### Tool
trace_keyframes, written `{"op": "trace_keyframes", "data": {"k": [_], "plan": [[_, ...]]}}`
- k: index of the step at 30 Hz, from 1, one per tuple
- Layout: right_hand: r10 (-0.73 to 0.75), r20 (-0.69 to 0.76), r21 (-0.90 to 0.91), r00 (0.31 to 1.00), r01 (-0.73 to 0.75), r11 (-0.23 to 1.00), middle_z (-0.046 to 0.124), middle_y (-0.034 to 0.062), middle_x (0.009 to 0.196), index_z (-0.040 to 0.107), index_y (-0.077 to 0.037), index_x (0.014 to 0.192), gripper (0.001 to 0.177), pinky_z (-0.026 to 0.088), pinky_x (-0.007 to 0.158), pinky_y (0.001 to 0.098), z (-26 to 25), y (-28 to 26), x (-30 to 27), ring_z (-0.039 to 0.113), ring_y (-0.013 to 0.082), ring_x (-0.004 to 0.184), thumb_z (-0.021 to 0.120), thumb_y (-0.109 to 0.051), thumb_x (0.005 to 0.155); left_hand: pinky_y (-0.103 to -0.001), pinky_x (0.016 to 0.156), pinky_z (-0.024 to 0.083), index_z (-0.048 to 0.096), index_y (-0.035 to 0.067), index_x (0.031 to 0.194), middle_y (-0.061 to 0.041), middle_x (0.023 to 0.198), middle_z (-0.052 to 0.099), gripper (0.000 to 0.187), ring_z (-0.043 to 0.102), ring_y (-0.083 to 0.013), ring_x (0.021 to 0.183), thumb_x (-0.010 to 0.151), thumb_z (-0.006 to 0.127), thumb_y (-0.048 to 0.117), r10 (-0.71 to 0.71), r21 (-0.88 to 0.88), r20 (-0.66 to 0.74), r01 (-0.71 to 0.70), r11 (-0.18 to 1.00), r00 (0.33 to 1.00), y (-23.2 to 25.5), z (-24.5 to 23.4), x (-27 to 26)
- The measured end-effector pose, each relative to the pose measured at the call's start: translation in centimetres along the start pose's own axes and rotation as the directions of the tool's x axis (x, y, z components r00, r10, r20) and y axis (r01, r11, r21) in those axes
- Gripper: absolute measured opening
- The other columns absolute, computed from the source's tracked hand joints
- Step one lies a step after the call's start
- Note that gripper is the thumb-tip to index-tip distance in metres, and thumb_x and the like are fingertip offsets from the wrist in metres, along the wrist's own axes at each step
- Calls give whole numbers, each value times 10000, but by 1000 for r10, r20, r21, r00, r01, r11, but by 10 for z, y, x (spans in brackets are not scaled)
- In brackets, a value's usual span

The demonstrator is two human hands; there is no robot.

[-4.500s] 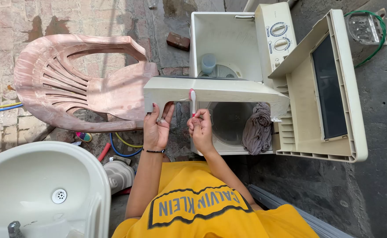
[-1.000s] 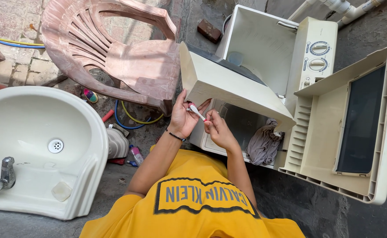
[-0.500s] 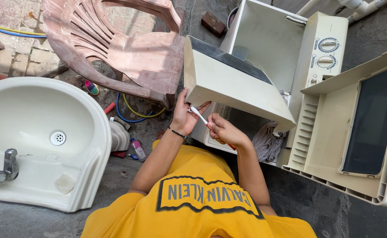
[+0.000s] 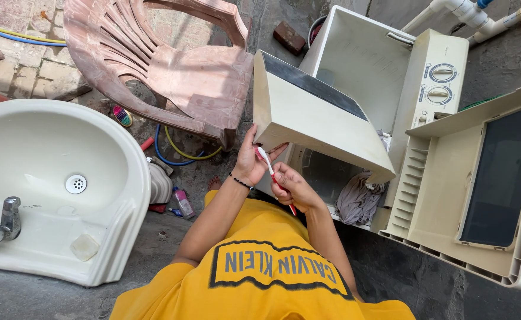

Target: Cleaning components of a washing machine using a toothbrush and water at a sink.

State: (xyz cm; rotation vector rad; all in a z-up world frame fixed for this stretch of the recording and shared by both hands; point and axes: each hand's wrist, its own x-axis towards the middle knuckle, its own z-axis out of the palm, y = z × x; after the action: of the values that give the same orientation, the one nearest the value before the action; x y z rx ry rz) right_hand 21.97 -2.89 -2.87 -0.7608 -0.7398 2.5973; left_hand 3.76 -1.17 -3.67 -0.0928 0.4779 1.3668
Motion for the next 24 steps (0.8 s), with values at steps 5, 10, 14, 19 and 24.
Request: {"op": "trace_keyframes", "data": {"k": [5,10,14,19,24], "plan": [[-563,-156,-563,812,395,726,508,36,701,397,-115,1128,129,284,487,230,-3,-11,7,360,79,534,515,-165,1120,-427,1096,537,518,-1,1382,-137,1297,645,570,650,-258,1196,1082,423,474,-32,-59,22,33,998,999,-4,-7,6],[-606,50,-984,794,143,106,583,153,698,490,-65,1053,131,448,568,359,45,-32,11,569,299,588,608,-91,1001,-418,1006,558,540,0,1359,-146,1267,663,566,663,-280,1164,1074,408,471,-33,-64,72,38,997,997,2,3,3],[-771,-71,-995,633,10,100,591,162,687,486,-48,1004,109,446,550,402,40,-35,14,614,381,604,589,-71,979,-421,998,576,543,32,1351,-145,1275,650,519,658,-272,1174,1071,420,450,-9,-42,81,13,999,997,2,-1,6],[-697,44,-999,716,27,-35,627,155,695,504,-53,999,126,434,563,395,34,-28,17,625,381,640,621,-96,983,-409,986,584,553,5,1334,-168,1261,661,540,683,-297,1146,1061,438,456,-14,-55,61,17,998,998,6,0,6],[-761,-225,-941,609,65,331,611,148,646,454,-42,1025,149,467,540,376,34,-13,30,620,329,536,563,-144,1010,-400,998,592,561,35,1335,-121,1224,667,511,692,-248,1101,1055,491,456,22,-19,3,-22,1000,1000,5,-10,6]]}}
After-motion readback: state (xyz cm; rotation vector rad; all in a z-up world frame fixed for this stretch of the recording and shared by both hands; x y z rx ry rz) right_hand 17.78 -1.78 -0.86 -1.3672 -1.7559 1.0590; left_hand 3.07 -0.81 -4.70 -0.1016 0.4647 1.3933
